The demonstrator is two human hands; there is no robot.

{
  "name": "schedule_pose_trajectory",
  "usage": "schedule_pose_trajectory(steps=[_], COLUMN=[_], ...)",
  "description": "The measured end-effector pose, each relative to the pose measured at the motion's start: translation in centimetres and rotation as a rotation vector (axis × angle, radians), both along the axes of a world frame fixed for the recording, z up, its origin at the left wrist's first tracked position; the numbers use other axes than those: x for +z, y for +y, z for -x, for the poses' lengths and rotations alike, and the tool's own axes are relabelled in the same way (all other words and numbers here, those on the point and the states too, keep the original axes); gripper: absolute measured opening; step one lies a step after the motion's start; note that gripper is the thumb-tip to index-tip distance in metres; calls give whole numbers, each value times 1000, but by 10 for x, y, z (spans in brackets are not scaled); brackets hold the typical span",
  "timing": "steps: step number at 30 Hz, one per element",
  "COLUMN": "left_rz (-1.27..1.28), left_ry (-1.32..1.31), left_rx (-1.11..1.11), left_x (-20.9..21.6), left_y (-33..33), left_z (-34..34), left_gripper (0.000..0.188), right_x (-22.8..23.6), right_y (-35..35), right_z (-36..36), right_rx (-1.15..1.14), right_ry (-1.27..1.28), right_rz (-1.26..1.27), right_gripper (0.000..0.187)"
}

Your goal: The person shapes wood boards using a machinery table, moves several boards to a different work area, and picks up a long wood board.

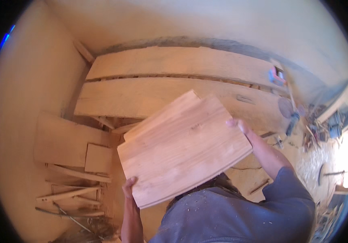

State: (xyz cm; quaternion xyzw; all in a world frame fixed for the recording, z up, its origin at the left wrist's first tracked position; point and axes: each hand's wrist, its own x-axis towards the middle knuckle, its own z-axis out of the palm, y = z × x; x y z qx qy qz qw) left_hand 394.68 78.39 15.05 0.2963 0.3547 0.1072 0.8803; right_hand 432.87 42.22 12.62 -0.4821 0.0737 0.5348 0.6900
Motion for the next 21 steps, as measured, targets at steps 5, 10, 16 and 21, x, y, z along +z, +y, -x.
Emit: schedule_pose_trajectory(steps=[5, 10, 16, 21], left_rz=[-60, 21, -421, -350], left_ry=[111, 298, 527, 726], left_rx=[156, 366, 363, 266], left_x=[-12, -114, -111, -130], left_y=[32, 73, 34, -44], left_z=[-116, -193, -263, -186], left_gripper=[61, 52, 72, 60], right_x=[10, -47, -45, -132], right_y=[128, 234, 269, 217], right_z=[-165, -305, -303, -234], right_rx=[210, 424, 94, -360], right_ry=[-4, -814, -1493, -816], right_rz=[-119, 313, 887, 690], right_gripper=[69, 79, 86, 81])
